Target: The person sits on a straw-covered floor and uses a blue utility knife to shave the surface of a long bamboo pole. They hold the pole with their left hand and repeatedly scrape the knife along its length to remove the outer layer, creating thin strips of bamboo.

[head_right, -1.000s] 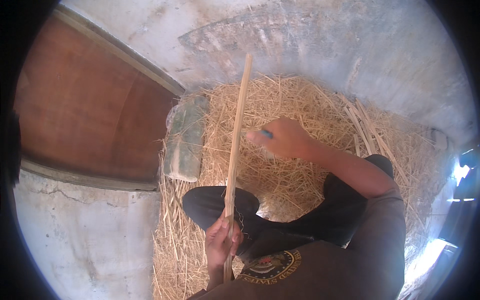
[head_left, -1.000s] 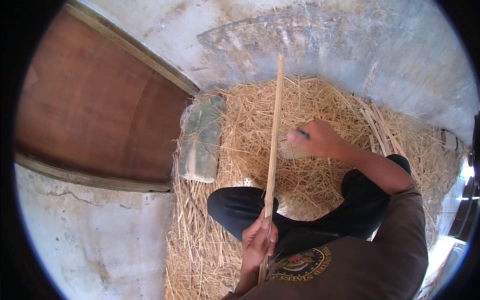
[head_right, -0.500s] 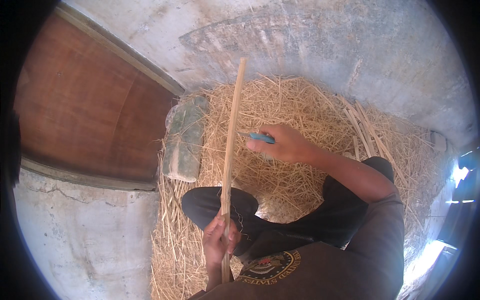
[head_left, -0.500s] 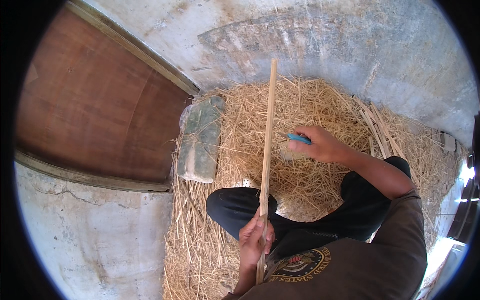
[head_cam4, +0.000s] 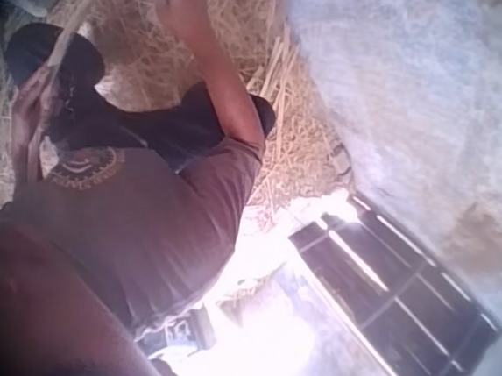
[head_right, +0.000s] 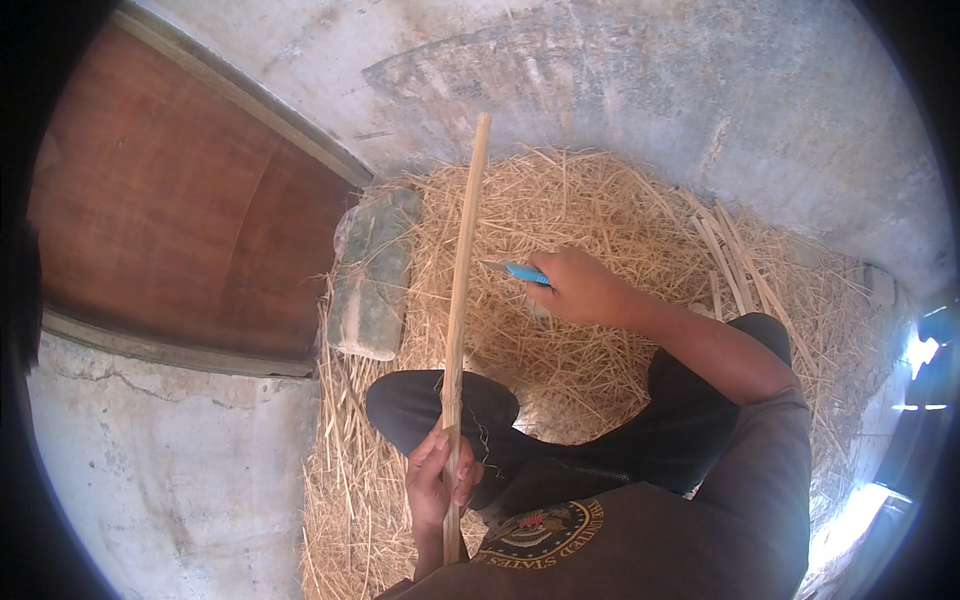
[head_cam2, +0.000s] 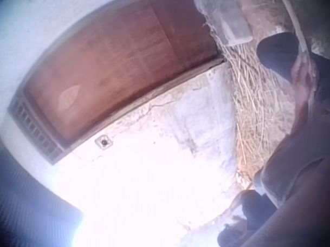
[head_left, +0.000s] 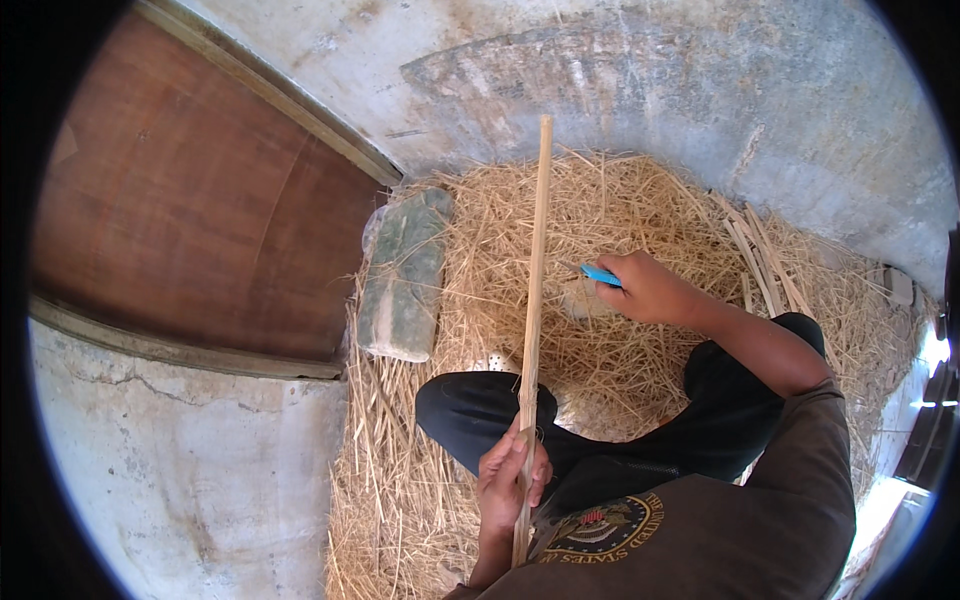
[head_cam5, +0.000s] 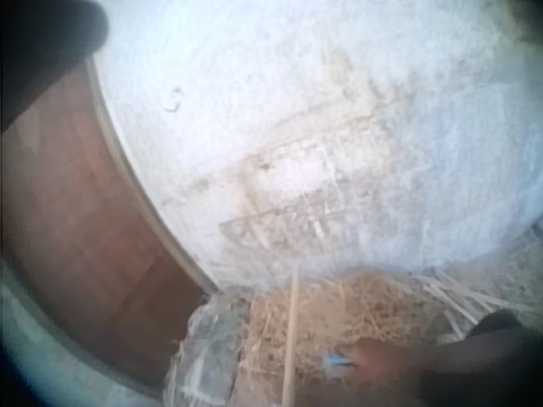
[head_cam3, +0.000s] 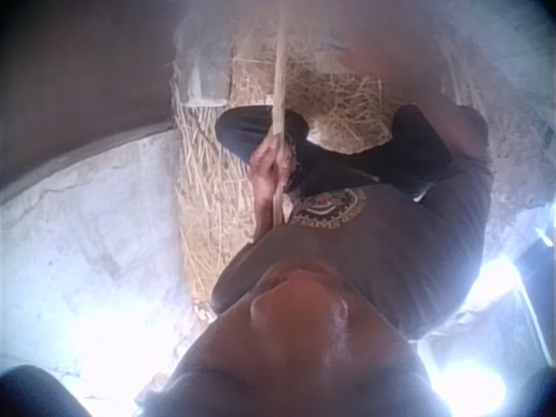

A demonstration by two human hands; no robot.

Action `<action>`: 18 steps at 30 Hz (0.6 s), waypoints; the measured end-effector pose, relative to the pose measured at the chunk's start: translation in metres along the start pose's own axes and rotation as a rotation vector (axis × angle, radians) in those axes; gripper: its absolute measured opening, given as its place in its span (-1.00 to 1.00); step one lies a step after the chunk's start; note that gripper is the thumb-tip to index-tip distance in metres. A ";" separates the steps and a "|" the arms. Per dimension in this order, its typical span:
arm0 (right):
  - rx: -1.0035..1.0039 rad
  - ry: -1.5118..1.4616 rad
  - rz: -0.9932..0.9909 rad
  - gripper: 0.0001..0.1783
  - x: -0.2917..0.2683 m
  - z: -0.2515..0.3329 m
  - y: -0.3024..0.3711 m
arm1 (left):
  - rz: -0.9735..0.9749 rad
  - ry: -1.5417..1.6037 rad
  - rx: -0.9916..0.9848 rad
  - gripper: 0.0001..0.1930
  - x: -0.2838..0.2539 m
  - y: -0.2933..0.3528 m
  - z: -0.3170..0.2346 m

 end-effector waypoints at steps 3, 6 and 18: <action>-0.036 0.062 -0.009 -0.77 0.000 0.004 0.001 | -0.007 0.003 -0.006 -0.59 0.001 0.000 0.000; -0.071 0.094 -0.043 -0.75 0.002 0.006 0.003 | -0.028 -0.005 -0.013 -0.58 0.003 0.000 -0.001; -0.214 0.275 -0.101 -0.29 0.004 0.047 0.019 | 0.013 -0.015 -0.026 -0.57 0.004 -0.004 0.000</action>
Point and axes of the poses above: each hand's wrist, its own y-axis away from the middle knuckle, its own x-axis out of the palm, z = x × y, the point moved 4 cm from there along -y, towards the middle knuckle, and after that the axes turned 3 degrees about -z, right-handed, at the moved point
